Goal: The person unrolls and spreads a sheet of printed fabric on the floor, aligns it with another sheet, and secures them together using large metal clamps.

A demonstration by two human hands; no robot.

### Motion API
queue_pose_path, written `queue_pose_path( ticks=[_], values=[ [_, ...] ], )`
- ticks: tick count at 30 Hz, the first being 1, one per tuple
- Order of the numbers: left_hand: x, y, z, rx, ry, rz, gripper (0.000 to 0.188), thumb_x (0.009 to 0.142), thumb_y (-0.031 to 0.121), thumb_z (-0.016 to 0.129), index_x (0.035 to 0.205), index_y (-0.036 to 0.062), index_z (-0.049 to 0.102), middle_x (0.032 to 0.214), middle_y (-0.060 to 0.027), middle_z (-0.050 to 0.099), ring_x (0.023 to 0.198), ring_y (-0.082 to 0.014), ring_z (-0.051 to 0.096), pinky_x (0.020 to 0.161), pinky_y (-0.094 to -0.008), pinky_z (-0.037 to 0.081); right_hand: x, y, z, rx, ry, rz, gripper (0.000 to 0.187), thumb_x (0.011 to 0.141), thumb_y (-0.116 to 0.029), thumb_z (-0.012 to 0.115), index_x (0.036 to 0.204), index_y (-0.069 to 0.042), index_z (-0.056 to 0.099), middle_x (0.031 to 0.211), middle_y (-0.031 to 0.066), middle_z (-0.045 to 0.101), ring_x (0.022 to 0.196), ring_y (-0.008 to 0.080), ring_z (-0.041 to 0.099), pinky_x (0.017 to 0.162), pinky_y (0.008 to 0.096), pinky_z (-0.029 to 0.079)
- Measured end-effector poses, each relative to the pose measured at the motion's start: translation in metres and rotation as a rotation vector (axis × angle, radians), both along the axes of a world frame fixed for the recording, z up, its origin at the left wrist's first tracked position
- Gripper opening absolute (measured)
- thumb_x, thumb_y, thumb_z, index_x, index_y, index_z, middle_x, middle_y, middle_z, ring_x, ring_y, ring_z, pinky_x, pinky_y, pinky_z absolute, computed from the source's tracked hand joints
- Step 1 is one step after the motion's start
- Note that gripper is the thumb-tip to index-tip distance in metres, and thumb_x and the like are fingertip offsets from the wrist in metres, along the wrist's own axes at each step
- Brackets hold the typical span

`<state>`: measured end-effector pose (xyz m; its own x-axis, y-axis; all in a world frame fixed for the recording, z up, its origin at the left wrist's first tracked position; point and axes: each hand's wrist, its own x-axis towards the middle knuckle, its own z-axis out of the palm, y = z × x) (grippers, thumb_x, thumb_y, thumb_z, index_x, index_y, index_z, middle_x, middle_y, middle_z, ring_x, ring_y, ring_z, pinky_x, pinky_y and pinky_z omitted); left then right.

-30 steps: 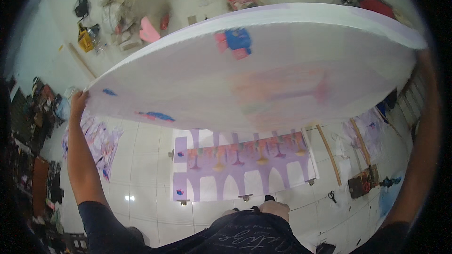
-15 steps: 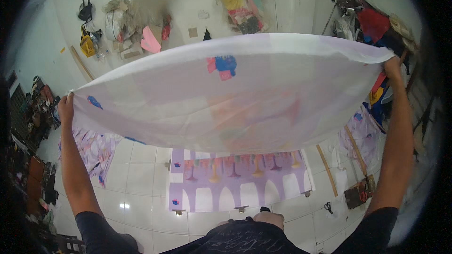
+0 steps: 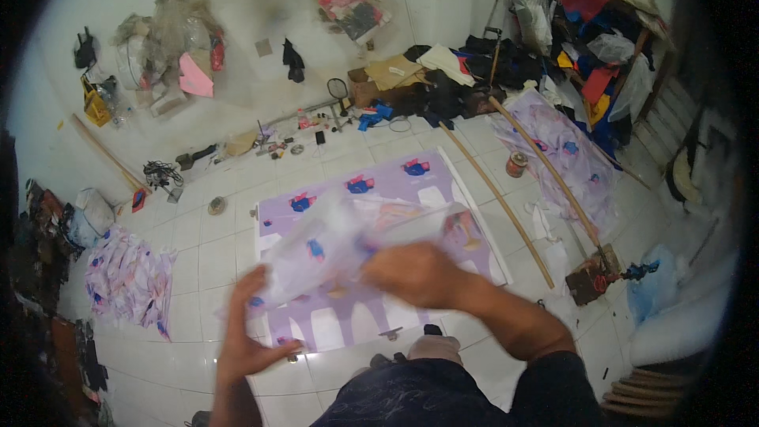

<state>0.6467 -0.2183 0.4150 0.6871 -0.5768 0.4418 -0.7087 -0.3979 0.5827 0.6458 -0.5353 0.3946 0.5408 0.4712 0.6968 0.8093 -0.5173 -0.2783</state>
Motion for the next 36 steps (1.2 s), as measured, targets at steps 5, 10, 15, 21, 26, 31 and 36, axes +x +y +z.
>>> queue_pose_path(
  ticks=[5, 10, 15, 21, 26, 31, 36],
  values=[
    [-0.023, -0.096, -0.027, -0.013, 0.371, -0.079, 0.09, 0.068, 0.024, 0.087, 0.138, 0.0008, 0.036, 0.12, -0.0234, 0.058, 0.104, -0.0348, 0.062, 0.086, -0.0392, 0.05, -0.021, 0.023, -0.019, 0.08, 0.238, 0.264, 0.018, 0.08, -0.02, 0.071, 0.09, -0.008, 0.063, 0.073, 0.0046, 0.056, 0.062, 0.0226, 0.059, 0.053, 0.0341, 0.046],
    [-0.029, -0.126, -0.005, 0.297, 0.18, 0.025, 0.043, 0.074, 0.024, 0.081, 0.107, 0.0047, 0.062, 0.071, -0.0112, 0.061, 0.068, -0.0324, 0.063, 0.064, -0.0374, 0.05, -0.013, -0.03, -0.075, 0.295, 0.659, 0.283, 0.034, 0.079, -0.028, 0.075, 0.102, -0.006, 0.064, 0.092, 0.0058, 0.063, 0.075, 0.0238, 0.064, 0.065, 0.0357, 0.051],
    [-0.027, -0.123, 0.043, -0.053, -0.378, 0.216, 0.017, 0.067, 0.016, 0.079, 0.076, 0.0072, 0.067, 0.063, -0.0059, 0.057, 0.053, -0.0233, 0.052, 0.048, -0.0375, 0.035, 0.015, -0.053, -0.206, 0.202, 0.817, 0.145, 0.037, 0.074, -0.022, 0.077, 0.107, -0.008, 0.067, 0.103, 0.011, 0.066, 0.094, 0.0283, 0.064, 0.081, 0.0415, 0.051],
    [-0.09, 0.062, 0.087, -0.247, -0.479, 0.826, 0.038, 0.09, 0.032, 0.059, 0.112, 0.0015, 0.058, 0.102, -0.0111, 0.059, 0.092, -0.0245, 0.055, 0.08, -0.0417, 0.046, 0.036, -0.15, -0.332, -0.065, 0.795, -0.036, 0.029, 0.065, -0.008, 0.071, 0.093, -0.007, 0.065, 0.096, 0.0115, 0.067, 0.091, 0.0333, 0.063, 0.078, 0.042, 0.051],
    [-0.137, 0.14, 0.104, -0.035, -0.244, 1.384, 0.03, 0.095, 0.03, 0.059, 0.1, 0.0005, 0.057, 0.092, -0.0058, 0.05, 0.09, -0.0171, 0.05, 0.082, -0.0294, 0.041, 0.021, -0.2, -0.312, -0.086, 1.024, -0.032, 0.027, 0.075, -0.019, 0.068, 0.097, -0.006, 0.059, 0.089, 0.0127, 0.067, 0.084, 0.0335, 0.065, 0.073, 0.0408, 0.051],
    [-0.219, 0.173, 0.001, 0.275, -0.238, 1.948, 0.043, 0.097, 0.035, 0.054, 0.113, -0.0044, 0.059, 0.108, -0.0206, 0.061, 0.098, -0.0302, 0.057, 0.089, -0.0381, 0.044, 0.014, -0.188, -0.2, -0.308, 1.171, 0.094, 0.027, 0.082, -0.026, 0.066, 0.101, -0.009, 0.06, 0.085, 0.0159, 0.067, 0.08, 0.0354, 0.065, 0.069, 0.0429, 0.05],
    [-0.361, 0.152, -0.213, 0.724, 0.481, 2.68, 0.075, 0.086, 0.061, 0.056, 0.13, -0.0002, 0.049, 0.115, -0.0282, 0.058, 0.101, -0.0462, 0.059, 0.086, -0.053, 0.048, -0.009, -0.168, -0.174, -0.364, 1.267, 0.285, 0.023, 0.089, -0.027, 0.06, 0.106, -0.011, 0.06, 0.087, 0.0158, 0.067, 0.082, 0.0375, 0.064, 0.072, 0.0446, 0.05]
  ],
)
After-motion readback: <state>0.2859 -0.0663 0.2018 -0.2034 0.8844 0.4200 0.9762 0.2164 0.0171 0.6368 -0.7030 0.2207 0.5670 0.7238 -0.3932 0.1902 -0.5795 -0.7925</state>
